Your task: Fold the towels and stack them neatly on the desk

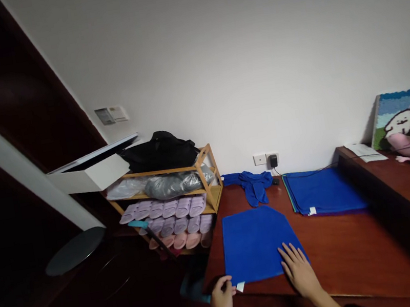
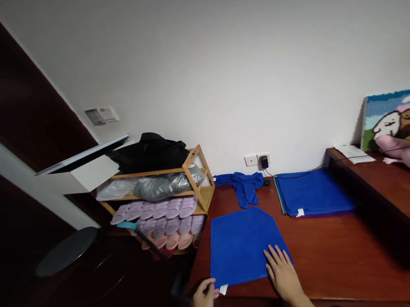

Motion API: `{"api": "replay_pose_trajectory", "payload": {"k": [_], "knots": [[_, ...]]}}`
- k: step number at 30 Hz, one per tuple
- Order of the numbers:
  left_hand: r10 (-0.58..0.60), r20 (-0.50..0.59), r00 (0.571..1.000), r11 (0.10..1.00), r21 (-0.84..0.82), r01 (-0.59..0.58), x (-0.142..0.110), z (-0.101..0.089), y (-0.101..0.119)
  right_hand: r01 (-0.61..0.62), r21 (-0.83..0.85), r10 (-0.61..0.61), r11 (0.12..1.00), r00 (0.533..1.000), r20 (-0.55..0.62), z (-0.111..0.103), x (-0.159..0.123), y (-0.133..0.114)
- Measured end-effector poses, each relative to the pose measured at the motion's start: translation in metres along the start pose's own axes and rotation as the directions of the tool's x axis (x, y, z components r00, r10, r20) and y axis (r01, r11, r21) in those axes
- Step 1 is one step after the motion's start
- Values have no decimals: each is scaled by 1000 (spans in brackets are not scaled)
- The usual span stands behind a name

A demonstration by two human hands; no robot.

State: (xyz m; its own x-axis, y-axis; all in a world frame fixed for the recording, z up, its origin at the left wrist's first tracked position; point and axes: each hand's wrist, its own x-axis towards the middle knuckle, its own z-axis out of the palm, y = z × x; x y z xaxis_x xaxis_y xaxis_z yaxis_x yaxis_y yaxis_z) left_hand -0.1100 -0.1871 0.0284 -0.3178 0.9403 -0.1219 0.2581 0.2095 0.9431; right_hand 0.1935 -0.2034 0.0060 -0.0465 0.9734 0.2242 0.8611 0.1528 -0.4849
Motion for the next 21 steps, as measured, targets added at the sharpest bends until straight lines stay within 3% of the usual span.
{"api": "replay_pose_trajectory", "payload": {"k": [3, 11, 14, 17, 21], "knots": [[5, -24, 1000, 1000, 9, -5, 0, -3, -2, 57, -33, -58, 998, 998, -11, 4, -33, 23], [42, -11, 999, 995, -86, -42, -7, -15, 1, 89, -19, -89, 996, 995, -43, -25, -68, 23], [158, 16, 987, 987, -4, -158, -10, -23, 5, 145, -28, -146, 989, 989, -10, -29, -85, 37], [321, 35, 946, 942, 88, -323, -13, -33, 14, 207, -19, -208, 978, 978, -27, -38, -97, 47], [502, 51, 863, 848, 166, -503, -13, -48, 50, 246, -70, -252, 967, 962, -103, -90, -83, 49]]}}
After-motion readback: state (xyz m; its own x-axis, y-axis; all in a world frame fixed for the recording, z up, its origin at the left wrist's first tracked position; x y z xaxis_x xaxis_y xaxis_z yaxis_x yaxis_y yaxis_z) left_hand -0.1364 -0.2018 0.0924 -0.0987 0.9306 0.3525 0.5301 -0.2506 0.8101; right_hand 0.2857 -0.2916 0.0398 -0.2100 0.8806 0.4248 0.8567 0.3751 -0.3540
